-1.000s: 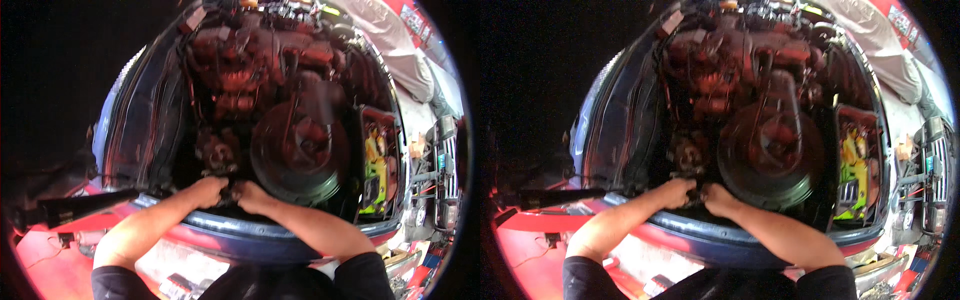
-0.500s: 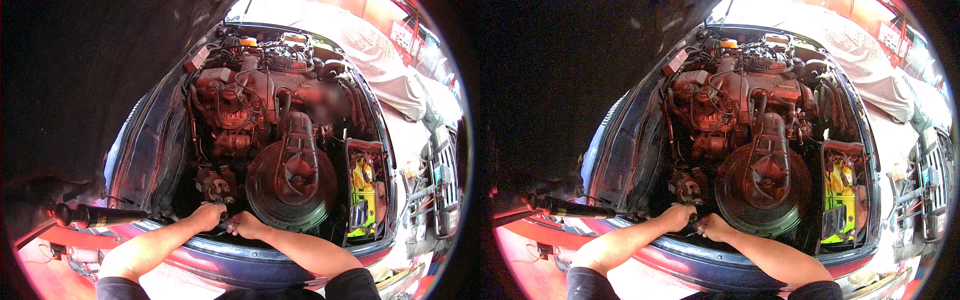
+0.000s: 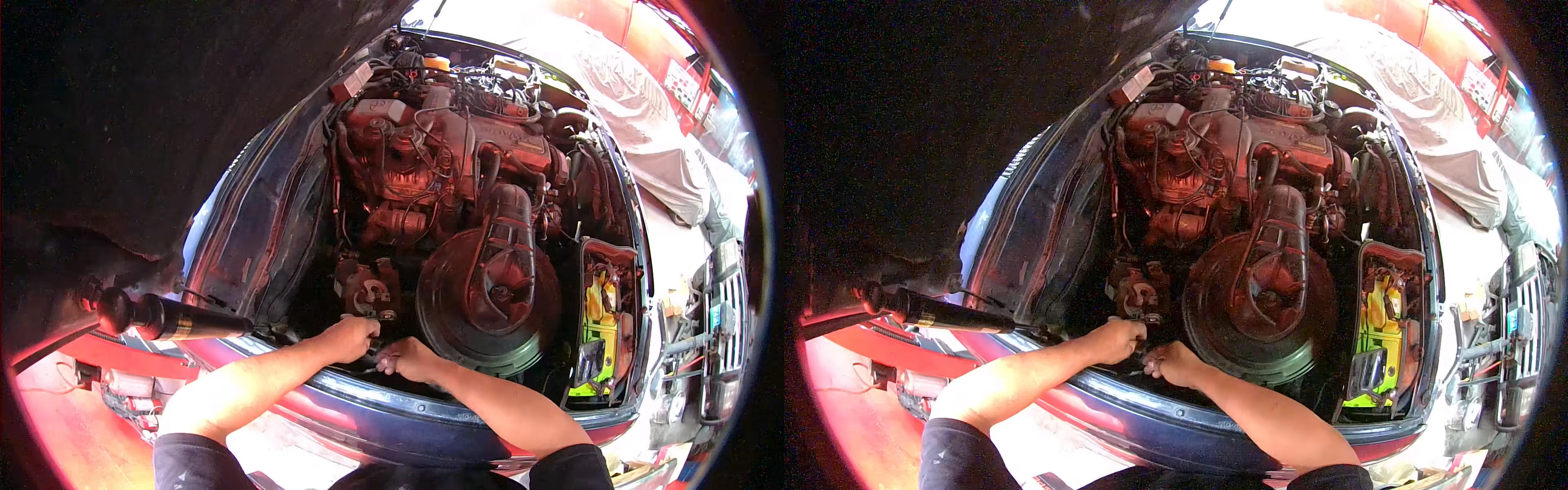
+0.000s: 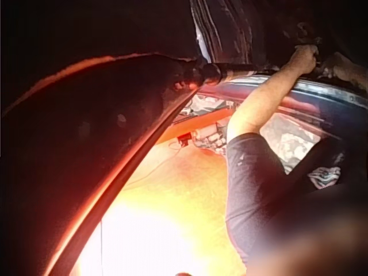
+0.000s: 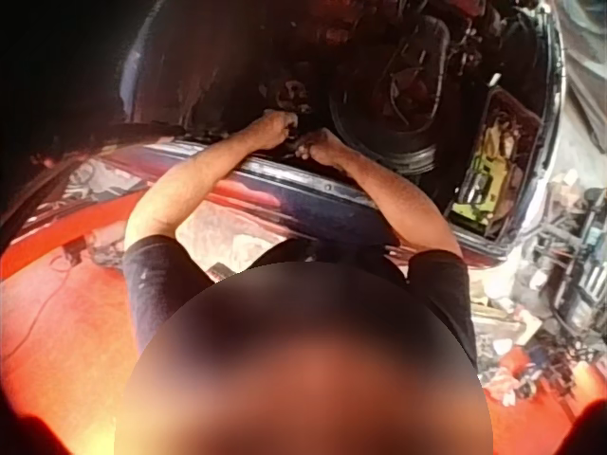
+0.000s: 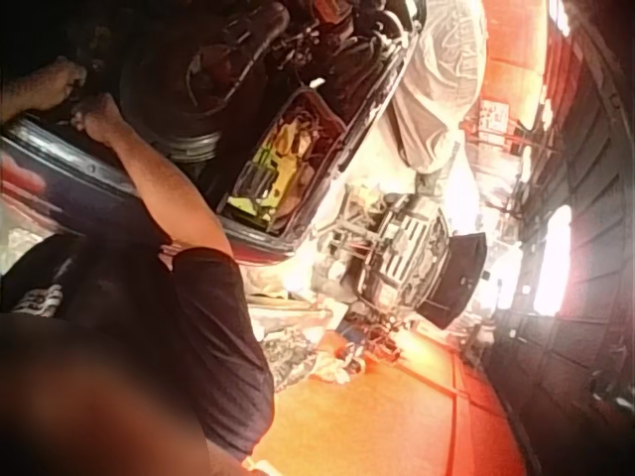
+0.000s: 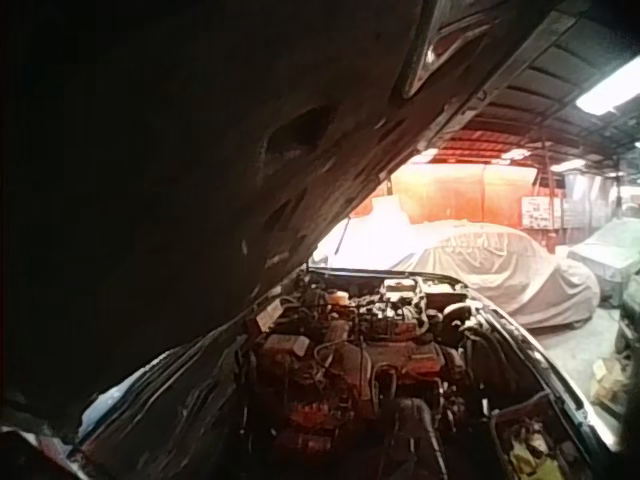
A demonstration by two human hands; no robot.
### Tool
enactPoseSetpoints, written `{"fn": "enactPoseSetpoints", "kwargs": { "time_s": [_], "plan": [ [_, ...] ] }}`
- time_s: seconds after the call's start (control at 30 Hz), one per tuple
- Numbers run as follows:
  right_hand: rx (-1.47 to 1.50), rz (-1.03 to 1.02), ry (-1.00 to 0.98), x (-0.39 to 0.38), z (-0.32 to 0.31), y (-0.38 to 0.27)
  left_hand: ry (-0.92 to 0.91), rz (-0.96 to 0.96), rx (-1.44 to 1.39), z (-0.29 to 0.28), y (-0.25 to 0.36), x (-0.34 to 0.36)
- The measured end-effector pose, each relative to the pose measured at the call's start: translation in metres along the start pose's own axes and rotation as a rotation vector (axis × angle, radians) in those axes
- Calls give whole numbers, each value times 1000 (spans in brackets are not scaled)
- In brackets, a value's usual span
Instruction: The recorder is working on the engine area under the hood of a car, specifically inspecting and manipulating a rubber component near the firewall.
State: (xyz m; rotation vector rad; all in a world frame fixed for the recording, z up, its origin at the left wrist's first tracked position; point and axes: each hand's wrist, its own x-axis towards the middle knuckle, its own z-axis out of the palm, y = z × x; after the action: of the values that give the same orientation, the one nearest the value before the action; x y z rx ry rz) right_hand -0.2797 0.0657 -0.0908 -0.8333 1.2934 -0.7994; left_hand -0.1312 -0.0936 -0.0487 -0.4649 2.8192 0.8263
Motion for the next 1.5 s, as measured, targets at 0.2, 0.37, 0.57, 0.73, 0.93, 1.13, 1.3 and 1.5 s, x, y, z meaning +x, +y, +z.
{"fn": "enactPoseSetpoints", "kwargs": {
  "time_s": [0.2, 0.37, 0.57, 0.73, 0.93, 1.13, 1.3, 1.5],
  "plan": [
    [75, 27, 85, -3, -4, -1, -215, -40, -198, -24, 5, 5],
    [-94, -59, 53, -1, -3, -3, -111, -42, -182, -2, -12, 6],
    [-88, -45, 37, 1, 0, 5, -72, -107, -43, 5, 4, 8],
    [25, -88, 78, -2, 4, 6, -73, -74, -33, 7, 2, 4],
    [-154, -106, 259, 6, 0, 8, -180, 21, 54, -6, 2, 1],
    [-177, -130, 334, 1, 2, -7, -231, -8, 87, -13, 6, 8],
    [-200, -54, 238, 1, -4, 1, -251, -49, 117, -19, 19, 7],
    [-123, -105, 167, 2, 0, 7, -175, -325, -140, 2, -6, 10]
  ]
}}
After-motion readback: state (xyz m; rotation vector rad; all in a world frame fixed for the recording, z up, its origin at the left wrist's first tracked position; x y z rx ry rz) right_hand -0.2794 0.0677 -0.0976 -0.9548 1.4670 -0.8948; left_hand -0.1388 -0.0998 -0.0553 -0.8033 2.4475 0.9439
